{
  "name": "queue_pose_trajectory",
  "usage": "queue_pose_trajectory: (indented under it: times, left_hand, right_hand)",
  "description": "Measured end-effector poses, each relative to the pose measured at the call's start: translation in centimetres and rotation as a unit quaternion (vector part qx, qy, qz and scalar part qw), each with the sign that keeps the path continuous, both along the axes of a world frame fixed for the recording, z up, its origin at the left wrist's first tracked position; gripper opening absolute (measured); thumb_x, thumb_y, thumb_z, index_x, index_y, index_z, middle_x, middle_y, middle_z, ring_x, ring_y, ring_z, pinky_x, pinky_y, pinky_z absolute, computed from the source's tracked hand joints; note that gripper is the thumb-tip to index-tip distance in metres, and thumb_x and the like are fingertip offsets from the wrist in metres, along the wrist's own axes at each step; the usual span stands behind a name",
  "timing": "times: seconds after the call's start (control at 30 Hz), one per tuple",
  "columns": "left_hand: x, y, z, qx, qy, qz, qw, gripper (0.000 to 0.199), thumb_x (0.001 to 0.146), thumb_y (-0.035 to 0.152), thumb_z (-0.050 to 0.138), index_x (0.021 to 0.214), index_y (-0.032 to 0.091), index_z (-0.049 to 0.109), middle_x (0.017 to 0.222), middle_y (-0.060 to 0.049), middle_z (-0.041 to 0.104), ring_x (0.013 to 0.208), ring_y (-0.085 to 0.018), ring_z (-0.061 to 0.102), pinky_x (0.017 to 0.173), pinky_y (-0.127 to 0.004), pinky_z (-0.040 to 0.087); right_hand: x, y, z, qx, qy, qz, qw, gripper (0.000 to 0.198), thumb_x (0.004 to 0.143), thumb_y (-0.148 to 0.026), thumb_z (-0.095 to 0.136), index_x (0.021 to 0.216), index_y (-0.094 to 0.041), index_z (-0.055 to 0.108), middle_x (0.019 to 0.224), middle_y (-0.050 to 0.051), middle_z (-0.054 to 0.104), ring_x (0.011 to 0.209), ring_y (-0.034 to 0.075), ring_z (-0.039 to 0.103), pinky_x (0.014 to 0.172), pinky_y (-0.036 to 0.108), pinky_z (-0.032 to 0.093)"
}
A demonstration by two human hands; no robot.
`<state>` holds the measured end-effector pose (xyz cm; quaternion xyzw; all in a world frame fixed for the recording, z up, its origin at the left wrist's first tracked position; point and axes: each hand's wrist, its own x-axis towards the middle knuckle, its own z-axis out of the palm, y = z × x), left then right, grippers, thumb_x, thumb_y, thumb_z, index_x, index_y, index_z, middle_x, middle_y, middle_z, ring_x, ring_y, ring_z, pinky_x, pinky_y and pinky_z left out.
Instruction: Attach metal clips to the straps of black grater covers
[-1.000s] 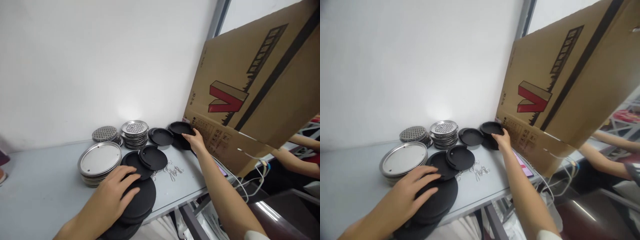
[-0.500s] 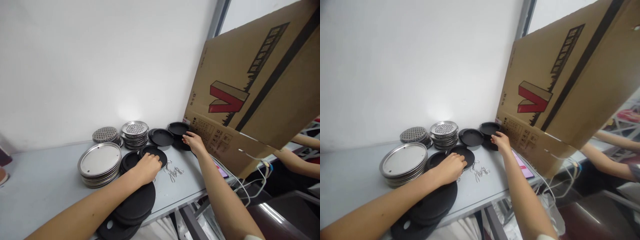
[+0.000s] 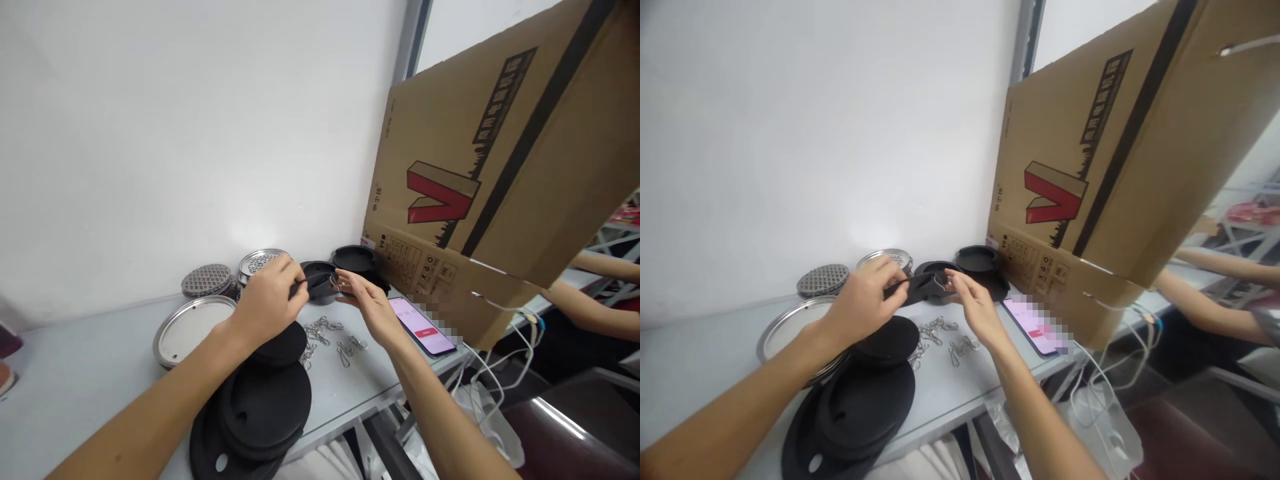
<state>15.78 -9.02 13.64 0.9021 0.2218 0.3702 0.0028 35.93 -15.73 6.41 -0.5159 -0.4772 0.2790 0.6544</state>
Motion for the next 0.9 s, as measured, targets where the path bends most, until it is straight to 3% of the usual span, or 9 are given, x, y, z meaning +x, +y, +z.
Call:
queue_pose_trajectory:
  times: [0.13,0.2,0.3,0.4,0.47,0.5,0.6,0.8,0.9]
  left_hand:
    - [-4.6,-4.0,2.2,-0.124,-0.087,0.045,0.987,0.014,0.092,0.025,0.052,0.08,0.019,0.053,0.077,0.002,0.054,0.073,-0.014,0.053,0.066,-0.025,0.043]
    - [-7.6,-5.9,2.0,-0.242,-0.075,0.067,0.965,0.018,0.094,0.034,0.051,0.083,0.021,0.054,0.074,0.003,0.055,0.069,-0.014,0.052,0.062,-0.023,0.041]
    - [-12.0,-7.8,-0.3,-0.427,-0.093,0.089,0.895,0.027,0.094,0.046,0.05,0.085,0.021,0.053,0.07,0.004,0.051,0.061,-0.011,0.048,0.055,-0.021,0.038]
    - [-15.0,-8.6,-3.4,-0.599,-0.132,0.059,0.788,0.028,0.093,0.05,0.051,0.098,0.023,0.053,0.071,0.005,0.053,0.059,-0.01,0.049,0.054,-0.02,0.037]
    - [-16.0,-8.8,-4.9,-0.655,-0.146,0.039,0.741,0.03,0.092,0.049,0.054,0.107,0.023,0.054,0.074,0.004,0.057,0.06,-0.011,0.053,0.055,-0.021,0.038]
    - [-16.2,-8.9,-5.4,-0.664,-0.148,0.038,0.732,0.031,0.092,0.048,0.056,0.11,0.023,0.056,0.075,0.003,0.06,0.061,-0.012,0.056,0.056,-0.021,0.04]
    - [-16.2,-8.9,-5.9,-0.653,-0.142,0.051,0.742,0.034,0.091,0.045,0.057,0.117,0.023,0.06,0.086,0.0,0.068,0.075,-0.017,0.065,0.066,-0.024,0.046]
    - [-16.1,-8.6,-6.5,-0.621,-0.132,0.071,0.769,0.036,0.093,0.043,0.056,0.124,0.026,0.064,0.108,-0.002,0.073,0.097,-0.021,0.068,0.082,-0.028,0.05]
    - [-16.0,-8.6,-6.9,-0.59,-0.129,0.089,0.792,0.033,0.093,0.04,0.057,0.122,0.027,0.066,0.114,0.0,0.072,0.104,-0.02,0.067,0.09,-0.027,0.049]
  right_hand:
    - [-5.3,-2.9,2.1,0.085,-0.222,-0.017,0.971,0.058,0.079,-0.036,0.076,0.133,-0.026,0.058,0.11,0.008,0.068,0.092,0.021,0.064,0.078,0.034,0.053]
    - [-7.6,-3.7,2.2,0.142,-0.289,-0.018,0.947,0.04,0.089,-0.025,0.066,0.128,-0.026,0.061,0.1,0.007,0.07,0.086,0.02,0.064,0.079,0.034,0.052]
    - [-10.1,-4.1,1.2,0.208,-0.339,0.071,0.915,0.035,0.094,-0.014,0.054,0.126,-0.025,0.062,0.1,0.007,0.069,0.085,0.018,0.065,0.075,0.031,0.053]
    - [-11.3,-4.5,0.2,0.208,-0.358,0.157,0.897,0.049,0.093,-0.009,0.052,0.139,-0.025,0.05,0.11,0.01,0.064,0.088,0.017,0.063,0.073,0.029,0.053]
    - [-11.7,-4.7,-0.1,0.19,-0.376,0.212,0.882,0.051,0.093,-0.005,0.047,0.14,-0.026,0.05,0.116,0.011,0.06,0.084,0.015,0.062,0.07,0.027,0.053]
    - [-11.8,-4.8,-0.2,0.176,-0.386,0.24,0.873,0.049,0.093,-0.004,0.045,0.136,-0.026,0.053,0.117,0.011,0.059,0.083,0.014,0.062,0.069,0.026,0.053]
    - [-12.0,-4.9,-0.6,0.127,-0.391,0.273,0.87,0.041,0.094,-0.006,0.045,0.128,-0.023,0.061,0.112,0.01,0.062,0.084,0.014,0.063,0.07,0.026,0.054]
    - [-12.5,-4.9,-1.6,0.054,-0.353,0.25,0.9,0.034,0.096,-0.013,0.048,0.124,-0.026,0.064,0.101,0.006,0.067,0.084,0.015,0.065,0.07,0.028,0.054]
    - [-12.8,-5.2,-1.8,0.048,-0.363,0.208,0.907,0.027,0.096,-0.014,0.049,0.115,-0.022,0.068,0.097,0.006,0.068,0.082,0.016,0.066,0.071,0.029,0.055]
